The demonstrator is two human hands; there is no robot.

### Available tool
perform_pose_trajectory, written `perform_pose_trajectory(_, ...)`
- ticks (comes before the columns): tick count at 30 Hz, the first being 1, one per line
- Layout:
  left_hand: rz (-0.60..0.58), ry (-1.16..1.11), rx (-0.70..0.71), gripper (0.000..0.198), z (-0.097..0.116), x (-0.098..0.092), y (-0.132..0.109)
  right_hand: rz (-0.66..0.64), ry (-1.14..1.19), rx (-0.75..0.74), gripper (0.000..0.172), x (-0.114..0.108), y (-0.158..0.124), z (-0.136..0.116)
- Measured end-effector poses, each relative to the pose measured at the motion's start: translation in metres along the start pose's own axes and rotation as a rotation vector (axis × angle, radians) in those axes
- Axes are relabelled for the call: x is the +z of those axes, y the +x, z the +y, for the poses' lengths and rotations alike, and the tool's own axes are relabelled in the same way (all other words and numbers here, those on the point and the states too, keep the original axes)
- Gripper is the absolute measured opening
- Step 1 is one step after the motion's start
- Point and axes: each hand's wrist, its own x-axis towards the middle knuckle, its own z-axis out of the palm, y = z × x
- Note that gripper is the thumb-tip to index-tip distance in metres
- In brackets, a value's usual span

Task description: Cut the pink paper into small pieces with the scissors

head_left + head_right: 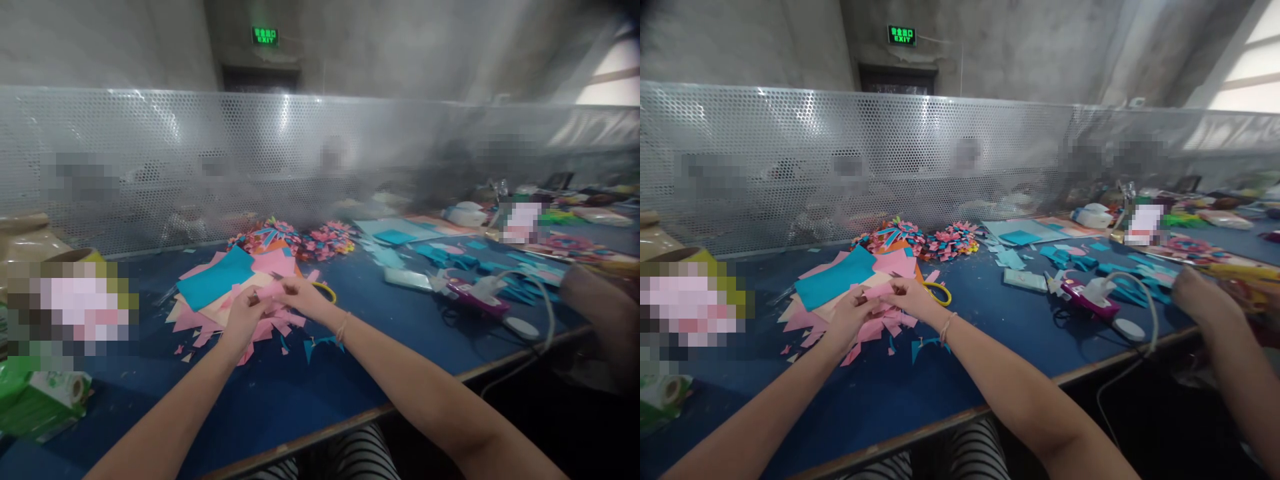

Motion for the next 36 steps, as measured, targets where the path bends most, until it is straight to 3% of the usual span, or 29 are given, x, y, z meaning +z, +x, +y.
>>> perform_pose_trajectory(5,0.003,-0.118,-0.050,0.025,-0.001,0.000,-0.001,0.015,0.158,0.060,0.010,0.001,0.001,0.006)
perform_pose_trajectory(9,-0.045,-0.208,-0.043,0.019,0.000,-0.001,0.000,0.071,0.286,0.087,0.018,0.001,0.003,0.010)
perform_pose_trajectory(16,0.011,-0.239,-0.032,0.011,0.001,-0.003,0.002,0.002,0.475,0.084,0.016,-0.003,0.007,0.015)
perform_pose_trajectory(24,0.028,-0.178,0.001,0.020,-0.002,-0.004,0.003,0.073,0.128,0.081,0.019,-0.001,0.002,0.003)
perform_pose_trajectory(36,0.075,-0.017,0.005,0.024,-0.006,-0.006,0.005,0.128,0.059,0.094,0.021,-0.002,0.004,0.012)
